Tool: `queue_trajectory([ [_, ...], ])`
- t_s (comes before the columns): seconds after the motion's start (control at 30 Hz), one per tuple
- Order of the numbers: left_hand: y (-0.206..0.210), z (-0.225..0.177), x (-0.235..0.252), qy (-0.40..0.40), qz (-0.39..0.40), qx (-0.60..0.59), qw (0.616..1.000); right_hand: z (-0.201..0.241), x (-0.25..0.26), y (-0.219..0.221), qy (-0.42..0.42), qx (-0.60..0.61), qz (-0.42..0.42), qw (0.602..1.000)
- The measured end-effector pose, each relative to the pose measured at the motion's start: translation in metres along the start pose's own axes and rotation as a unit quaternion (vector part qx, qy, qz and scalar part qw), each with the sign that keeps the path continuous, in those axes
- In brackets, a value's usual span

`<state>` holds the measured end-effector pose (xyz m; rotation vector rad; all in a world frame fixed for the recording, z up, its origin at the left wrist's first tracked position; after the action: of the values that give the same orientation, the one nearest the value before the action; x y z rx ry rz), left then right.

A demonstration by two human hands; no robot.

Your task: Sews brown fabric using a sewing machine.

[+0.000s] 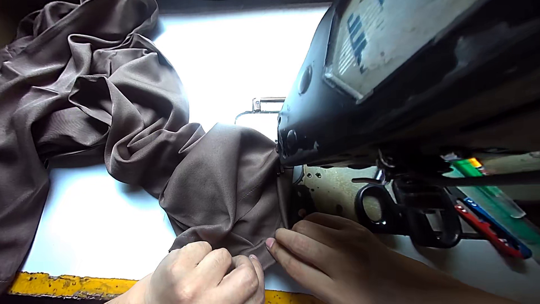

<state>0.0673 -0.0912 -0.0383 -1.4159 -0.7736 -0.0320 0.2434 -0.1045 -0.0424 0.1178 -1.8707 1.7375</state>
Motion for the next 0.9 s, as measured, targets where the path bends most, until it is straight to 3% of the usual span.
queue_trajectory([
  [0.7,-0.0049,-0.0047,-0.0033,-0.04,0.0,-0.011,0.999,0.0012,-0.0012,-0.0005,-0.015,-0.017,-0.016,1.0],
  [0.9,-0.0065,-0.0015,-0.0025,-0.093,-0.025,0.02,0.995,0.001,0.002,-0.0028,-0.008,-0.009,-0.017,1.0],
])
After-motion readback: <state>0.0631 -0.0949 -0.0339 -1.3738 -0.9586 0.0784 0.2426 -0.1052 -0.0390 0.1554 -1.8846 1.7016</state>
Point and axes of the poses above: each hand's wrist, its own x-axis towards the middle knuckle, its own y-axis out of the palm, z = x × y, the point moved 6 cm from there along x, towards the middle knuckle, and after that the axes turned 15 degrees about -y, right-handed, at the moved point
